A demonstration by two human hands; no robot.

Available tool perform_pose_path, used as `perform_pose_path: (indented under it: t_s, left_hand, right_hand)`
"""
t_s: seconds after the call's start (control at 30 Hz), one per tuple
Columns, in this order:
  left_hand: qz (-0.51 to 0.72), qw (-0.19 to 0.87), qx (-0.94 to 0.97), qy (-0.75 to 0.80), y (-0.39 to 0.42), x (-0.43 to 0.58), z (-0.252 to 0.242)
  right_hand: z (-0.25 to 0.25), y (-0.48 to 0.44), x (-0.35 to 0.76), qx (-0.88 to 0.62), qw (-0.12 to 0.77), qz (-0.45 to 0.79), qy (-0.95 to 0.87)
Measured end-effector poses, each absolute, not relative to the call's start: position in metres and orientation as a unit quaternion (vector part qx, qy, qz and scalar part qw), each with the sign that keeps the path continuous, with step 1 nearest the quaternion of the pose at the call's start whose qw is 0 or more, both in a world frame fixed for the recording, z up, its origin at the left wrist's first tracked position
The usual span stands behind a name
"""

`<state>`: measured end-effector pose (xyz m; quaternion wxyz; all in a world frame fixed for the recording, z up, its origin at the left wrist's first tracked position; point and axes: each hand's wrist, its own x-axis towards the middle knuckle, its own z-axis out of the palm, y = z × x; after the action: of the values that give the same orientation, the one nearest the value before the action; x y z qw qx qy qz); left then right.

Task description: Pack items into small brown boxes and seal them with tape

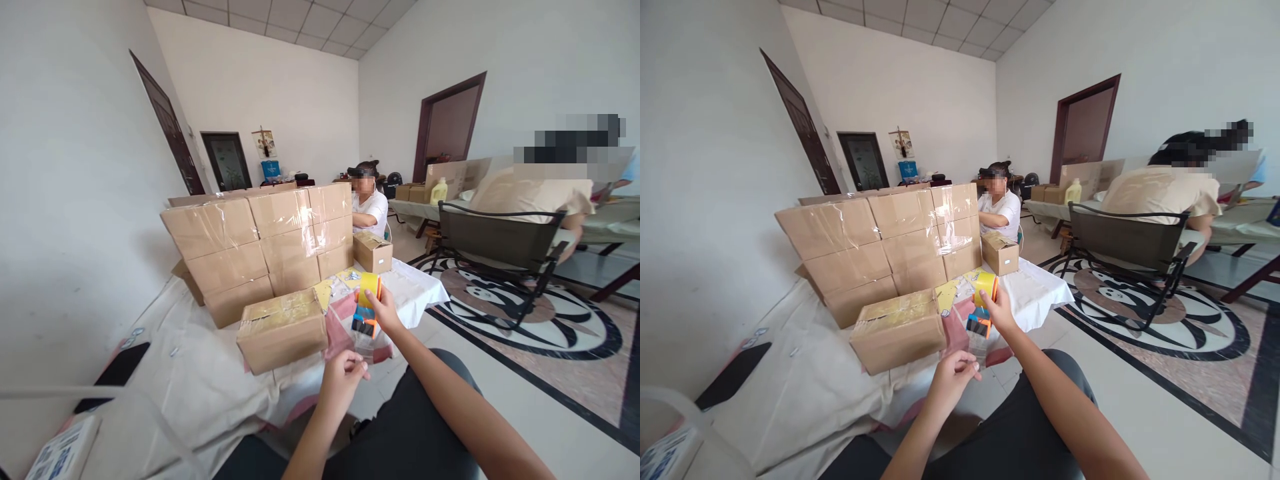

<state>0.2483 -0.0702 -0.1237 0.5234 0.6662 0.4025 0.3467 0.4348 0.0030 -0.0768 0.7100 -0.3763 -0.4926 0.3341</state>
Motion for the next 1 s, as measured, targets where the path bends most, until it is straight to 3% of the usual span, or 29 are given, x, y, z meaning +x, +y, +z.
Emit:
perform_pose_path:
  t_s: [0.43,0.57,0.77,0.9,1.0]
  left_hand:
    - [0.278,0.569,0.656,0.411,-0.070,0.225,-0.102]
    - [0.188,0.626,0.637,0.409,-0.069,0.219,-0.102]
    - [0.096,0.576,0.700,0.411,-0.070,0.204,-0.100]
    - [0.215,0.472,0.706,0.482,-0.065,0.205,-0.087]
    - [0.311,0.483,0.684,0.450,-0.060,0.217,-0.082]
  right_hand:
    - [-0.077,0.001,0.428,-0.411,0.683,0.305,-0.521]
    - [-0.077,0.000,0.425,-0.412,0.677,0.318,-0.520]
    - [-0.070,-0.003,0.428,-0.399,0.675,0.335,-0.523]
    - [-0.071,-0.004,0.428,-0.401,0.672,0.322,-0.533]
    - [-0.073,-0.006,0.422,-0.413,0.656,0.308,-0.552]
